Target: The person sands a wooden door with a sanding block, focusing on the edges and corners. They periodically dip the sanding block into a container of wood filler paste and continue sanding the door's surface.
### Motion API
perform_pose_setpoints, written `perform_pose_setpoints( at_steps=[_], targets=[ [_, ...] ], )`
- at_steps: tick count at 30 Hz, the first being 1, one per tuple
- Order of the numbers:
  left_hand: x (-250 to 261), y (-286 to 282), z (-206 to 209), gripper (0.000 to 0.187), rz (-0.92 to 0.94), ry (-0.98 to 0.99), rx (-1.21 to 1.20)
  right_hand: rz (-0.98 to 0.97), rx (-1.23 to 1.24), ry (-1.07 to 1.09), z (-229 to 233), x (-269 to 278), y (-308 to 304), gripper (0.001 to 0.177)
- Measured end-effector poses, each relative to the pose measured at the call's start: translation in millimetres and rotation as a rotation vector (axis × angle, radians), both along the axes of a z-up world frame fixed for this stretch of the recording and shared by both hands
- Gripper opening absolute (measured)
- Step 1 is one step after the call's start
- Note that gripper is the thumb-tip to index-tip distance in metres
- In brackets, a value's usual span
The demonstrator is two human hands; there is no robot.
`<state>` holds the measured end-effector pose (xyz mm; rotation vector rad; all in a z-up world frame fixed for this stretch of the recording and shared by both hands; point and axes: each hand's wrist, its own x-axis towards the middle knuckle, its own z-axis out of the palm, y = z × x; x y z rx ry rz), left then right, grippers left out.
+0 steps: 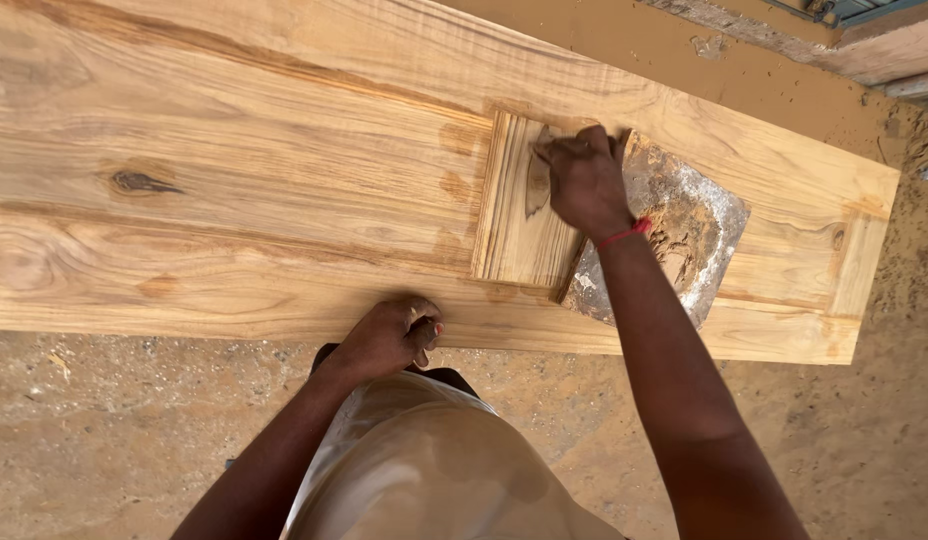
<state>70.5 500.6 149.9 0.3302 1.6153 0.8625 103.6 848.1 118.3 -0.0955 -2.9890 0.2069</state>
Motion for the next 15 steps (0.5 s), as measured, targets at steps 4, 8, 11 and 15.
perform_pose_setpoints(
  at_steps=[4, 8, 11, 15],
  targets=[
    [2, -4, -1, 0.030, -0.033, 0.061, 0.065, 0.049, -0.070, -0.186, 11, 29, -11, 0.024],
    [-3, -4, 0, 0.031, -0.006, 0.027, 0.088, 0.000, -0.084, -0.185, 23, 21, 17, 0.030],
    [2, -6, -1, 0.032, -0.002, 0.004, 0.060, -0.083, -0.075, -0.065, 9, 10, 23, 0.032],
    [-2, -3, -4, 0.030, 0.007, -0.016, 0.052, -0.026, -0.069, -0.060, 0, 21, 4, 0.029]
  ],
)
